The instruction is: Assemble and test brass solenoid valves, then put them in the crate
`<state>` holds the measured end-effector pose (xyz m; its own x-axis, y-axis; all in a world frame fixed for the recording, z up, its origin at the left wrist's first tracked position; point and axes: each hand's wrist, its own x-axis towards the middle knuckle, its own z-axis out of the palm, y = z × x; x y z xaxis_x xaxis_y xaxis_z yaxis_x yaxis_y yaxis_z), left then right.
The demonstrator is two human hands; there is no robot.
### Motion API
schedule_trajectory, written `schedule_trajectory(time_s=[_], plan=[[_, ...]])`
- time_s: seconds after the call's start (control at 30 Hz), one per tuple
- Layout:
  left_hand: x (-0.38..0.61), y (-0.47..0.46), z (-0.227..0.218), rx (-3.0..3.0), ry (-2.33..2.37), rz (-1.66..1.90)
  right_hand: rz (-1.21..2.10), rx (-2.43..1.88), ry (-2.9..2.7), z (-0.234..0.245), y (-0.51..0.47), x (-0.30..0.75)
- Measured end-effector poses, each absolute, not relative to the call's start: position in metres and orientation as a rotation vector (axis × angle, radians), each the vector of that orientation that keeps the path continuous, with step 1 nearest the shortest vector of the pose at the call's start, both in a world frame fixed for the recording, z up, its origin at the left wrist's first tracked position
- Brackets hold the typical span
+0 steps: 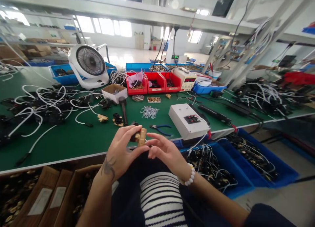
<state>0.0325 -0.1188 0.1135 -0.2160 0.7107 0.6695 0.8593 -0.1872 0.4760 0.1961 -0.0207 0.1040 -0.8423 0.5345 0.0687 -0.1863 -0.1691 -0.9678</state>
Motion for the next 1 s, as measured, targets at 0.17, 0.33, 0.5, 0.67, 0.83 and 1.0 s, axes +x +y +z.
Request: schedule_trajectory(time_s=[0.17,0.33,0.5,0.67,0.83,1.0], plan=[[0.065,-0.125,0.128,-2.030,-1.852,-1.568,2.260,-0.360,-1.370,0.122,-0.033,0.207],[0.072,-0.130,0.134,-2.092,-1.793,-1.730,2.353,-0.335,-1.297,0.131,-0.040,0.217],[0.074,-0.131,0.140,-2.136,-1.738,-1.766,2.439,-0.297,-1.241,0.136,-0.043,0.218],[0.076,-0.131,0.137,-2.156,-1.778,-1.880,2.528,-0.232,-1.225,0.140,-0.042,0.220],[0.077,-0.133,0.139,-2.247,-1.886,-2.079,2.570,-0.236,-1.293,0.139,-0.046,0.221],[0.076,-0.127,0.128,-1.966,-2.089,-2.600,2.169,-0.412,-1.862,0.114,-0.021,0.208]])
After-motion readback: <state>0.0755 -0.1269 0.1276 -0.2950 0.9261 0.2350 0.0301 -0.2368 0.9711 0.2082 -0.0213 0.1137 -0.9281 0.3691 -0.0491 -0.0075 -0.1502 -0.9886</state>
